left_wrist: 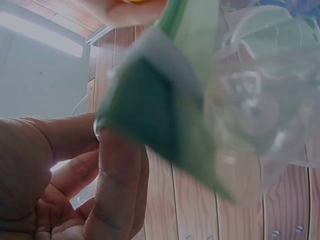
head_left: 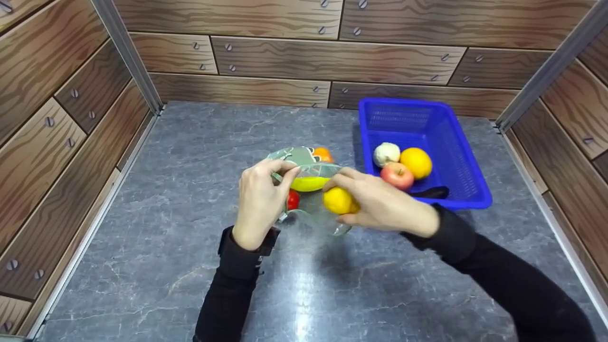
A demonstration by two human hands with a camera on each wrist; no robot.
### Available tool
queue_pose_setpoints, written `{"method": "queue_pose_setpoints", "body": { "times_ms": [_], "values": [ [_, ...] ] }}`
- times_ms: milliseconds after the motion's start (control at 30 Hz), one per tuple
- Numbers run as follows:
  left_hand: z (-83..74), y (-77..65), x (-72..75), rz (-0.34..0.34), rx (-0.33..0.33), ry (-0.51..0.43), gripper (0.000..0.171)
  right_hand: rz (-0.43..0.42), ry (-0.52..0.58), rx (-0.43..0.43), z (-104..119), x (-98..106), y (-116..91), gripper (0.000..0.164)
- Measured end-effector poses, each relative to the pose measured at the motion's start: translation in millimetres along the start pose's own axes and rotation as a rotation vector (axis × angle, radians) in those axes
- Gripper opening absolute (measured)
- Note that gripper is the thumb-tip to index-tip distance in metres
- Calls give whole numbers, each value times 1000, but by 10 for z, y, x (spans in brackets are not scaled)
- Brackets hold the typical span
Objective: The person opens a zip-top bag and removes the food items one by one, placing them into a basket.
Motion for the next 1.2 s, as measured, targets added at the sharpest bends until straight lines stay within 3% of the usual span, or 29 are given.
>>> {"method": "queue_pose_setpoints", "body": {
  "times_ms": [167,300,400,533,733,933,1200],
  "values": [
    [-2,-3,-5,-6,3,8,10,-2,75,7,-103,338,-167,46],
    [-6,-3,-11,-4,6,5,10,-88,106,-30,-333,669,-244,47],
    [-3,1,-13,-2,8,2,11,-151,59,-82,-544,864,-280,46],
    [2,5,-13,0,8,-5,11,-156,9,-164,-841,984,-295,49],
    [2,5,-6,-6,5,-4,10,-94,-23,-344,-1479,953,-278,50],
    [17,-5,-15,-5,11,12,9,-12,-49,-480,-2114,697,-327,55],
    [13,2,-9,-9,5,13,10,120,-114,-591,-2542,442,-453,62]
  ]
}}
Point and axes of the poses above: each hand's wrist, its own y-axis towards the middle knuckle, its own x-axis out of the back of the hand, z = x × y, the point moved 6 cm from there along y, towards the middle knuckle, and after that the axes turned 5 degrees about -x, right-handed, at the moved point
